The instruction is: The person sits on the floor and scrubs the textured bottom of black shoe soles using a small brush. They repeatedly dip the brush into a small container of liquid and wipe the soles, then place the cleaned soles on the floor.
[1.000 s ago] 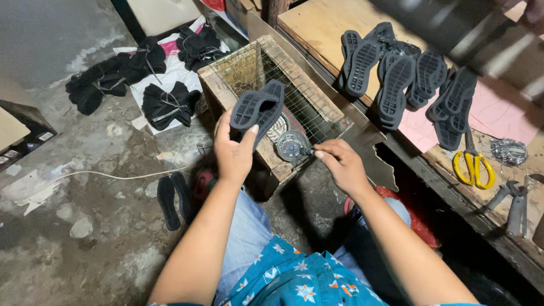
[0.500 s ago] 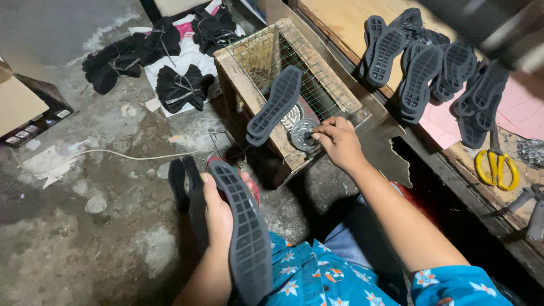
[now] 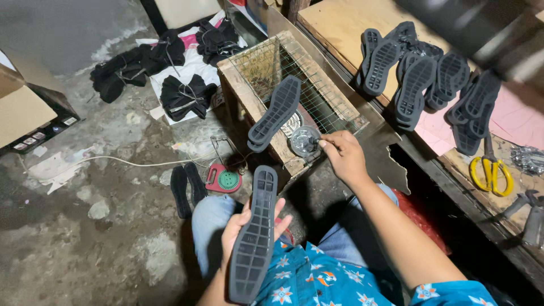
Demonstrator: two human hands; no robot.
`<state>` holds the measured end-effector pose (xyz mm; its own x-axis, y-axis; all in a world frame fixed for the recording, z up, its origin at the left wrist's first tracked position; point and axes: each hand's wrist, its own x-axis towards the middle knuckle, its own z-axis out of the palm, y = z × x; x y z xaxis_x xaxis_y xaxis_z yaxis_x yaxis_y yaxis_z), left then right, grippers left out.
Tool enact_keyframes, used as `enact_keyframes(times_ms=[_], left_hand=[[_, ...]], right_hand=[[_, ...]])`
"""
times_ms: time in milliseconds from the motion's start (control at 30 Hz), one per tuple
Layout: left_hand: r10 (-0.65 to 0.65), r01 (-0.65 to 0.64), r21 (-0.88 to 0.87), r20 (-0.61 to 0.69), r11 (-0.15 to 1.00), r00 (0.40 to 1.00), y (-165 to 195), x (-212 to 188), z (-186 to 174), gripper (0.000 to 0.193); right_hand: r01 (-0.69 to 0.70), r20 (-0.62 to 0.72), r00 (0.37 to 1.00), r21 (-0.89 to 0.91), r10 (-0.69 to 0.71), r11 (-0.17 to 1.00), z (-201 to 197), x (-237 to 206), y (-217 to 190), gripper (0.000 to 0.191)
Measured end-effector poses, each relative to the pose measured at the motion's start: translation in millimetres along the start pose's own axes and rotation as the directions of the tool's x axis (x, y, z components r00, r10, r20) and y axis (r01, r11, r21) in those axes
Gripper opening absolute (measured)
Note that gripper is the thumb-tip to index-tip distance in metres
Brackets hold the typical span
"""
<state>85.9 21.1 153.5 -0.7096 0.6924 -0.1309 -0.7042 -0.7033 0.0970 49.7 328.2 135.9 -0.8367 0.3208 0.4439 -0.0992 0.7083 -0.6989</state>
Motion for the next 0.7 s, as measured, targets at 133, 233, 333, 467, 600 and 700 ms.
enact_keyframes(times_ms=[133, 233, 333, 467, 600, 700], left_hand=[[-0.036, 0.033, 0.024, 0.146, 0.999, 0.989, 1, 6, 10, 0.074], [-0.043, 0.036, 0.047, 0.149, 0.998, 0.988, 2, 10, 20, 0.079], [-0.062, 0.041, 0.097, 0.218, 0.994, 0.974, 7, 19, 30, 0.082], [-0.092, 0.047, 0.175, 0.26, 0.983, 0.961, 4, 29, 42, 0.084], [-0.142, 0.084, 0.21, 0.28, 0.974, 0.949, -3, 38, 54, 0.086], [-0.143, 0.067, 0.256, 0.293, 0.964, 0.945, -9, 40, 62, 0.086]], right_hand=[[-0.08, 0.001, 0.997, 0.039, 0.08, 0.996, 1, -4, 2, 0.018], [-0.155, -0.017, 0.987, 0.184, 0.161, 0.971, 2, -2, 2, 0.021], [-0.461, 0.057, 0.861, 0.504, 0.505, 0.73, -6, -4, -9, 0.026], [-0.355, 0.123, 0.904, 0.749, 0.408, 0.56, -27, -23, -37, 0.026], [-0.302, 0.1, 0.936, 0.721, 0.338, 0.624, -45, -34, -56, 0.026], [-0.31, 0.094, 0.94, 0.639, 0.328, 0.704, -52, -34, -63, 0.025]])
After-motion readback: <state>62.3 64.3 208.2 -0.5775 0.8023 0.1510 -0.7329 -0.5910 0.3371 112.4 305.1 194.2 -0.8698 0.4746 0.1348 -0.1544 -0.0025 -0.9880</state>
